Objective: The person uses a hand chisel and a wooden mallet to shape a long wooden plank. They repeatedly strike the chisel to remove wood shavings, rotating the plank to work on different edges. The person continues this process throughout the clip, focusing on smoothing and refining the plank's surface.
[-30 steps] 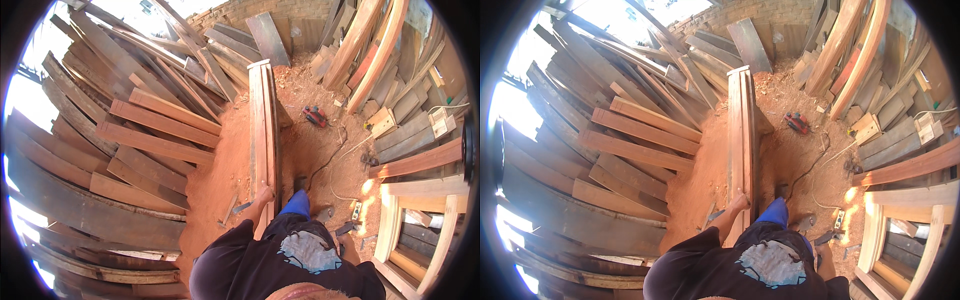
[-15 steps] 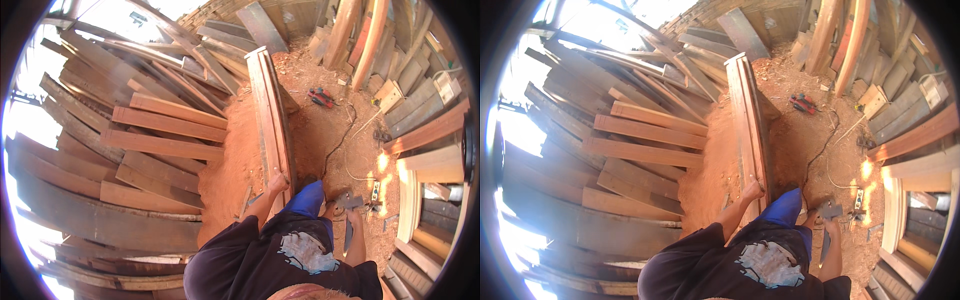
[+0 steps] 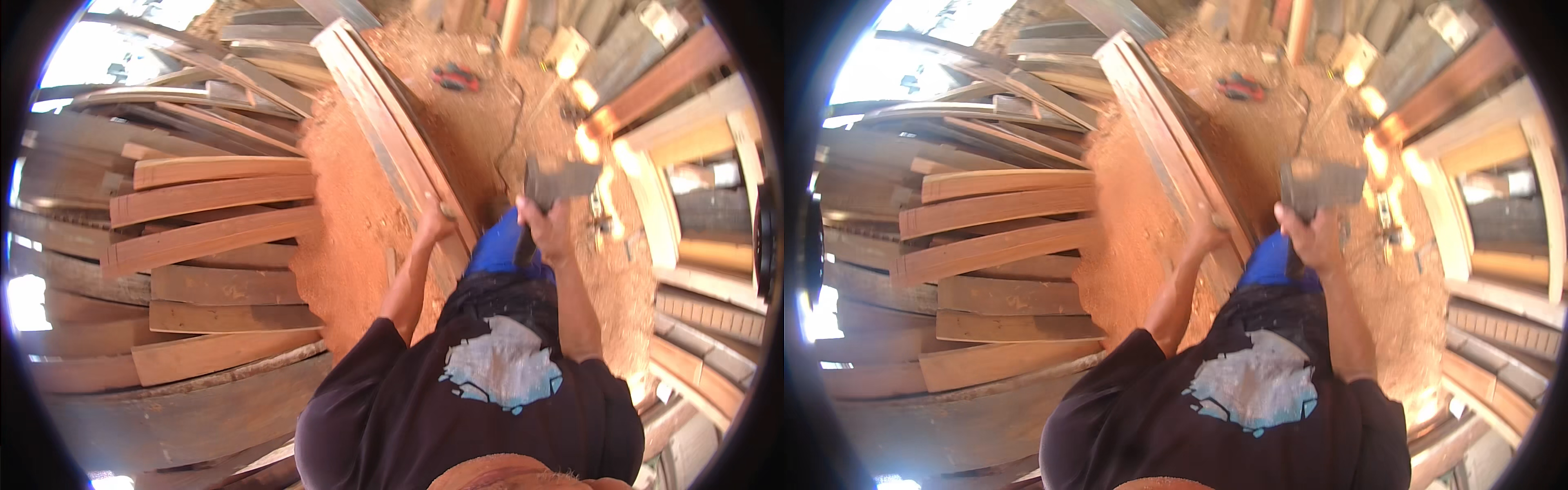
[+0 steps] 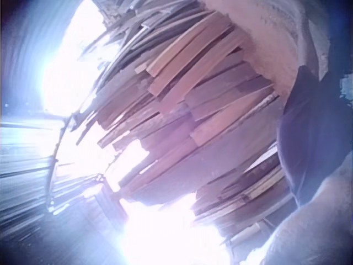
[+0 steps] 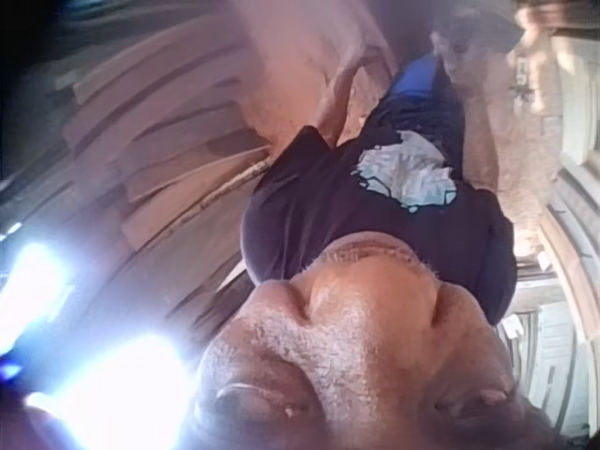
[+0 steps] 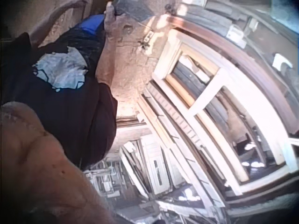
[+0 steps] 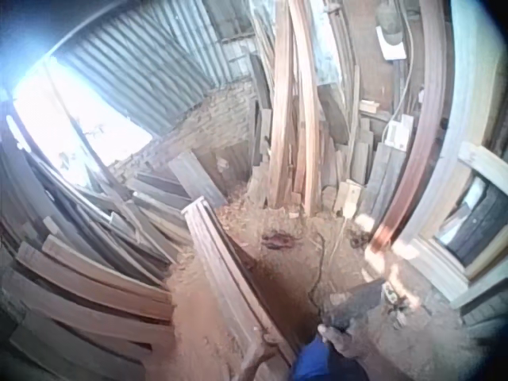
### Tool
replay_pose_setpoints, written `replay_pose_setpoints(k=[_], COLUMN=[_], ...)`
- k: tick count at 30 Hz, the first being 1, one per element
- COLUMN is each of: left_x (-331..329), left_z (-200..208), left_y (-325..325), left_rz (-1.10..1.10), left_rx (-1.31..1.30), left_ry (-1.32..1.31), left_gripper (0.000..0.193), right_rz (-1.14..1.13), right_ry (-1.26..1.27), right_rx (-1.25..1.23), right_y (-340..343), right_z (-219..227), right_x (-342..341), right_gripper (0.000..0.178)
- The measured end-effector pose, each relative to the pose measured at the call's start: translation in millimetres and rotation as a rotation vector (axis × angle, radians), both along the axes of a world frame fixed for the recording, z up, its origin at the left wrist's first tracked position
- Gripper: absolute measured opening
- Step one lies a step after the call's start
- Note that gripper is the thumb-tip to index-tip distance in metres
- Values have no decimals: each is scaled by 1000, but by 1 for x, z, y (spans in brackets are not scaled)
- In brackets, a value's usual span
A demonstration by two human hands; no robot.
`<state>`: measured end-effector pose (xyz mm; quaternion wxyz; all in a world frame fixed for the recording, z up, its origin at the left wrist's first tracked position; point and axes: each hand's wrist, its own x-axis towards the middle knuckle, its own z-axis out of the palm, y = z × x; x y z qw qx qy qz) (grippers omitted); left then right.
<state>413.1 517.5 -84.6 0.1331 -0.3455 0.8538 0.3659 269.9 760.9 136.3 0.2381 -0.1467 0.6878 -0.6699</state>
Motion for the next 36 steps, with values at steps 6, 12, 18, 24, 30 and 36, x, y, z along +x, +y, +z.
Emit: replay_pose_setpoints(k=[6, 12, 18, 24, 30, 36], left_x=[11, 12, 16, 15, 17, 17], left_z=[30, 62, 54, 46, 40, 36], left_y=[-12, -6, -5, -5, -6, -7], left_rz=[-58, -80, -87, -102, -102, -108], left_rx=[-5, -28, -46, -41, -47, -42], left_ry=[-102, -129, -97, -78, -86, -93], left_gripper=[127, 121, 119, 118, 119, 122], right_rz=[152, 220, 208, 215, 200, 149], right_ry=[81, 64, 116, 97, 127, 134], right_rx=[13, 11, -12, 31, 27, -16], right_y=[-17, -33, -41, -33, -25, -23], right_z=[-23, -17, -9, -16, -18, -19], right_x=[39, 49, 51, 50, 50, 53], right_gripper=[17, 20, 19, 20, 22, 23])
